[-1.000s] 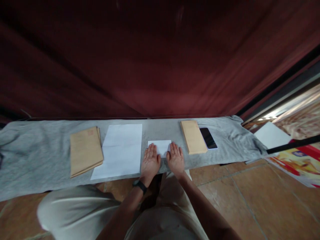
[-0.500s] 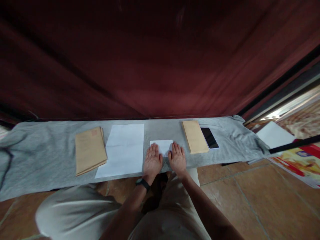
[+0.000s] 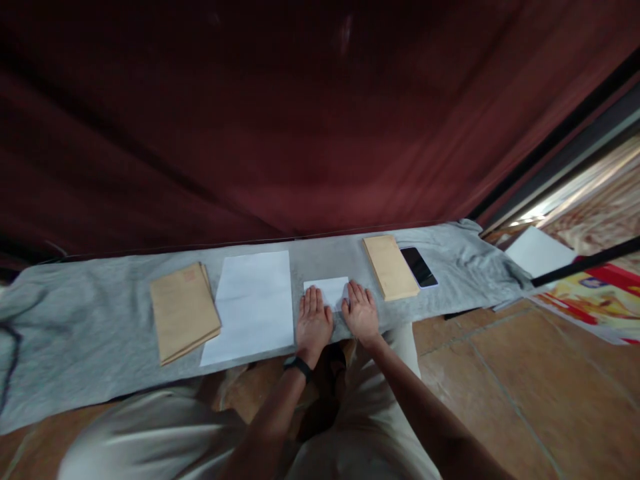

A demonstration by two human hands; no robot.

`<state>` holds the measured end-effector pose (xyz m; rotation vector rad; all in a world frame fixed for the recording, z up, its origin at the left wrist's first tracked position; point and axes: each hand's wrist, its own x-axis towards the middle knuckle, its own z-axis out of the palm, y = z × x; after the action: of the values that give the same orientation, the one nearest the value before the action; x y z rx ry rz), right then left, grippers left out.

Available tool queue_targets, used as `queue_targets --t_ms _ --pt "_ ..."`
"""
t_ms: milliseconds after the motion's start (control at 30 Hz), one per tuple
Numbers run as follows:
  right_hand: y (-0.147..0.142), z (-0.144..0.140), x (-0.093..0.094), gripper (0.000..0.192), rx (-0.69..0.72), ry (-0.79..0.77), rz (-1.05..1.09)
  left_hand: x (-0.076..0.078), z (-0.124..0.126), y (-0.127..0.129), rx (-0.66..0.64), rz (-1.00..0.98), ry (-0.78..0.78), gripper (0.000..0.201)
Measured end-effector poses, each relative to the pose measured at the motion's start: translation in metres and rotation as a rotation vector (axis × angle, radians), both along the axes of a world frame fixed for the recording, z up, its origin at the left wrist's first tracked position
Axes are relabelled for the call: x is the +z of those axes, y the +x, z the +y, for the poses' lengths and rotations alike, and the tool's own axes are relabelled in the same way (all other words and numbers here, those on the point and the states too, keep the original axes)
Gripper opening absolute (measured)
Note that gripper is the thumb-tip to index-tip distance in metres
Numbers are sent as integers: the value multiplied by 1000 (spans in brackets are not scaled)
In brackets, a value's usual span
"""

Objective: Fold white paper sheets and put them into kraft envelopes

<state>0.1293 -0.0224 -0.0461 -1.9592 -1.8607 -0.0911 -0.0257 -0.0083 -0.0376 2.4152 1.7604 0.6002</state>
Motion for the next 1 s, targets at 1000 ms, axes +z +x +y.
queue_targets --t_ms 1000 --pt "-2 -1 1 50 -40 -40 -80 -8 -1 -8 -70 -124 60 62"
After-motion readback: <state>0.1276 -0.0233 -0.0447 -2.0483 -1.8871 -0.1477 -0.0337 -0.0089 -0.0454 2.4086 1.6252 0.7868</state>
